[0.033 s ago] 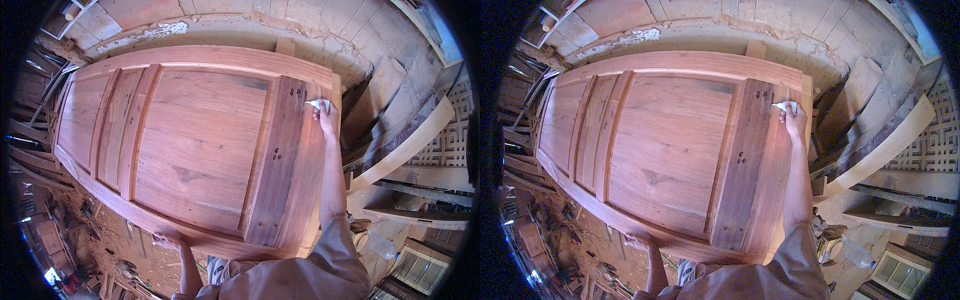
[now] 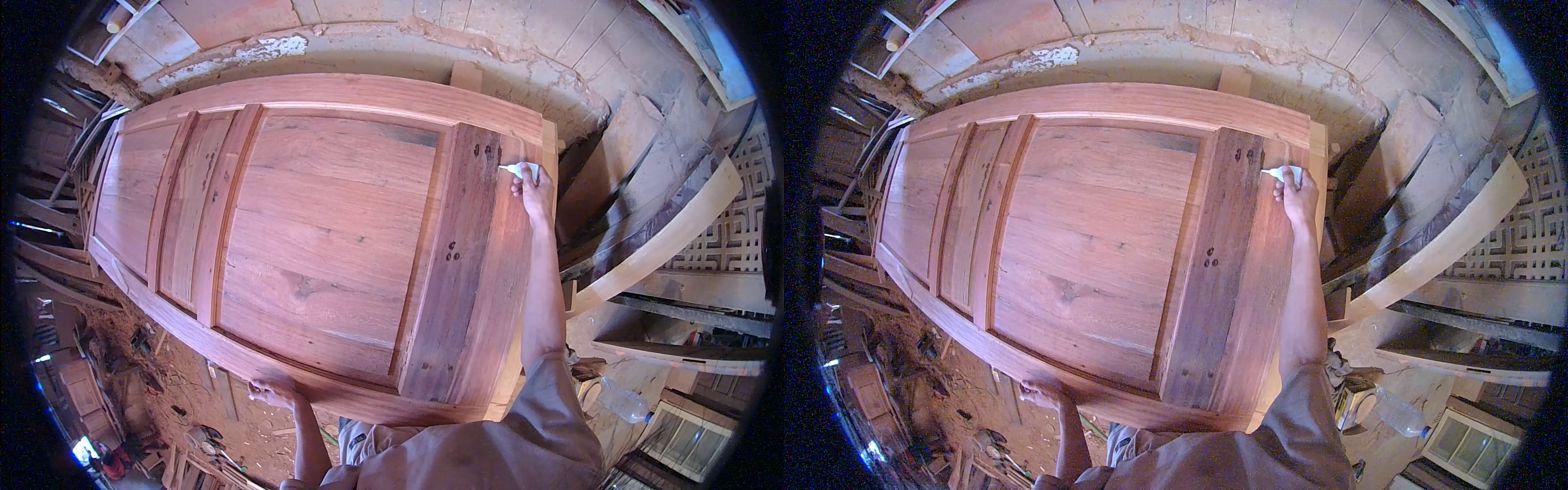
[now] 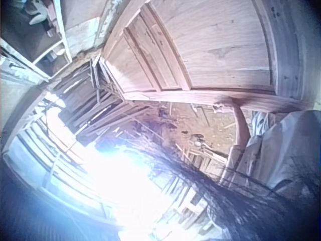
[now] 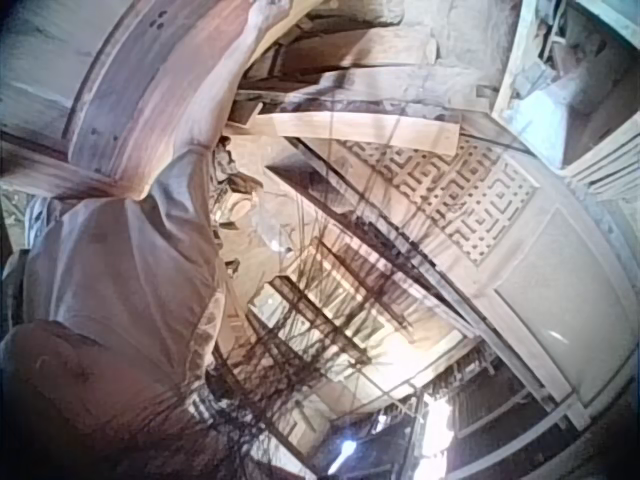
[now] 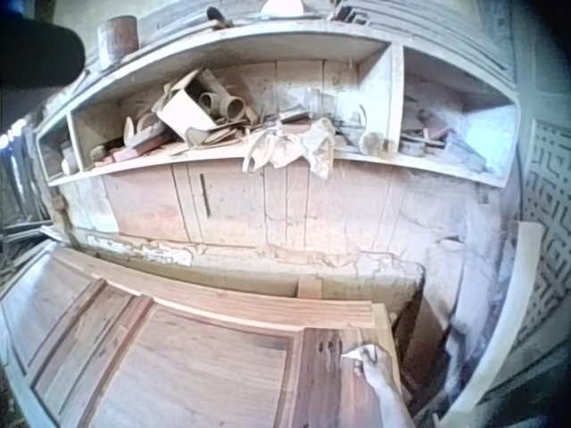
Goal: The person rubs the surface of a wood door panel by hand, applies adhesive from a tube to various points on the panel surface, and then wipes the adhesive across the wood using a small cloth.
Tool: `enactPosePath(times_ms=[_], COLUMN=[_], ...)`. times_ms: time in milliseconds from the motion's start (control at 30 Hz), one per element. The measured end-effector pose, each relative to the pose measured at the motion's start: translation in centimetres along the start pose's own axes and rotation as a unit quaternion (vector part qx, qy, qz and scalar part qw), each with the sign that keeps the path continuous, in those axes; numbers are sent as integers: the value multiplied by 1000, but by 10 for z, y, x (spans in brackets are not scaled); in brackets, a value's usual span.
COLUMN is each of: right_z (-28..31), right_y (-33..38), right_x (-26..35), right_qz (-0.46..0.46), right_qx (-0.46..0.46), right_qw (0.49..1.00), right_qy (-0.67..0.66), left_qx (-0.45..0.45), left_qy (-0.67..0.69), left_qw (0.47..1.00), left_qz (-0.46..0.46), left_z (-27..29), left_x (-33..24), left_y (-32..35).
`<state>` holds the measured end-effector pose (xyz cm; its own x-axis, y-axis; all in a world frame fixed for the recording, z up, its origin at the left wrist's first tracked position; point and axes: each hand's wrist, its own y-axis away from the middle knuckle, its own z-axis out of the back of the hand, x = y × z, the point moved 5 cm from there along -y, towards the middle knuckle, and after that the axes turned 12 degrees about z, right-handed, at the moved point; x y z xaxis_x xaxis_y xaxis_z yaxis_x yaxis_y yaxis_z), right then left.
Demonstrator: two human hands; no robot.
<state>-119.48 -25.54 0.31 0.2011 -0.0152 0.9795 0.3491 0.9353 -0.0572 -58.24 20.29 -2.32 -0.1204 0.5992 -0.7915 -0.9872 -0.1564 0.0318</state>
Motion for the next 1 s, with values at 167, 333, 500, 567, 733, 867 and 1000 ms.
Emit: enactPosePath(times_ms=[167,333,500,567,733,867,1000], right_z=[-2,-9,-4,-4,-3,-2,2], right_y=[5,10,9,9,10,12,13], right_x=[6,14,10,7,5,3,2], right_qz=[-10,-18,-5,-1,-8,-10,-4], right_qx=[1,7,10,5,2,4,5], right_qw=[1000,1000,1000,999,999,999,999], right_qy=[-12,-22,-23,-46,-36,-31,-38], left_qx=[3,-1,-9,-7,0,-5,-16], left_qy=[19,13,-17,-10,-3,-11,3], left_qw=[1000,1000,1000,1000,1000,1000,1000], left_qz=[-2,6,16,7,0,1,0], left_z=[1,6,3,3,4,3,-2], left_x=[-2,4,7,-1,-3,-1,13], left_y=[3,-5,-6,1,1,-1,-11])
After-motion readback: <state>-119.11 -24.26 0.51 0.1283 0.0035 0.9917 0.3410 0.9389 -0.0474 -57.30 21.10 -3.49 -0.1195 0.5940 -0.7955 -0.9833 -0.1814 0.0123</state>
